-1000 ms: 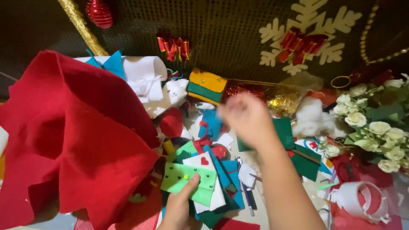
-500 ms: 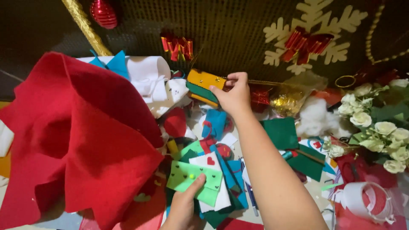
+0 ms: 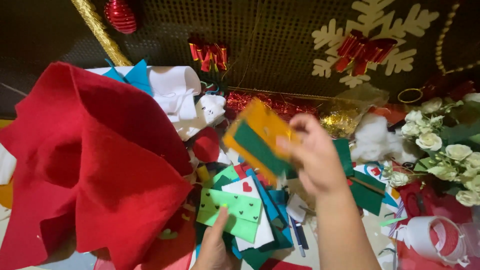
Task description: Cutting a curved piece of red felt with scissors and then attempting to thread a needle for sewing.
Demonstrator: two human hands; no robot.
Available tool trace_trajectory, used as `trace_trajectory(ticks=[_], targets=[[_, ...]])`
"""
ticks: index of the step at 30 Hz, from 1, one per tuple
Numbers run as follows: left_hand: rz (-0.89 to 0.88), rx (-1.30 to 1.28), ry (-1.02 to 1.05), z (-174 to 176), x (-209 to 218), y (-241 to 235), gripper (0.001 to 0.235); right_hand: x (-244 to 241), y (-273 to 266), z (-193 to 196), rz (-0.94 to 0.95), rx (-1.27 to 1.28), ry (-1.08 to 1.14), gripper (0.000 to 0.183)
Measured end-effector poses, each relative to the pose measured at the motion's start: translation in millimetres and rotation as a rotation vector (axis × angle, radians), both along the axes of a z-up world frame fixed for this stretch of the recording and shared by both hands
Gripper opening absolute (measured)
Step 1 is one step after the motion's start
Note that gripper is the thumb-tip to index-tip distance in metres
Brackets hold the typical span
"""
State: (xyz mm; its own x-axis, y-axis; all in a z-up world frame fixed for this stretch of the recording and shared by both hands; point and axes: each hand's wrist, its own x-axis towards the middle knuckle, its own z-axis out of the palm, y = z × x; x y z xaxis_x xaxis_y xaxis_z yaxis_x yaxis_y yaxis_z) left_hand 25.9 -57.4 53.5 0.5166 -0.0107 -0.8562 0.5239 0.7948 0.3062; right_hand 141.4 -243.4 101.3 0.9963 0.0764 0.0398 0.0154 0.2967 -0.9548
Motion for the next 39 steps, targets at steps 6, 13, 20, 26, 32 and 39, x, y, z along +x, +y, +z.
trace_trajectory(ticks=[6, 13, 20, 26, 32, 39], targets=[[0.055, -0.016, -0.166, -32.9, -17.9, -0.4, 0.075, -90.1, 24.9, -7.9, 0.097, -0.383, 0.241, 0.039], [-0.155, 0.327, -0.514, -83.6, -23.4, -1.3, 0.043, -109.7, 47.0, 1.8, -0.18, -1.171, -0.52, 0.034], [-0.168, 0.323, -0.588, -62.1, -25.6, 2.9, 0.044, -114.2, 45.2, 14.8, -0.187, -1.129, -0.646, 0.008], [-0.122, 0.301, -0.145, 4.5, -12.6, 10.3, 0.043, -88.4, -25.6, 21.5, -0.16, -1.079, -0.193, 0.027], [-0.046, 0.298, -0.135, -0.4, -7.0, 11.6, 0.039, -59.6, -70.2, -10.9, -0.058, -1.712, 0.306, 0.079], [0.006, 0.36, -0.425, -101.5, -20.9, 14.6, 0.044, -29.0, -72.4, -59.4, -0.585, -1.589, 0.206, 0.085]])
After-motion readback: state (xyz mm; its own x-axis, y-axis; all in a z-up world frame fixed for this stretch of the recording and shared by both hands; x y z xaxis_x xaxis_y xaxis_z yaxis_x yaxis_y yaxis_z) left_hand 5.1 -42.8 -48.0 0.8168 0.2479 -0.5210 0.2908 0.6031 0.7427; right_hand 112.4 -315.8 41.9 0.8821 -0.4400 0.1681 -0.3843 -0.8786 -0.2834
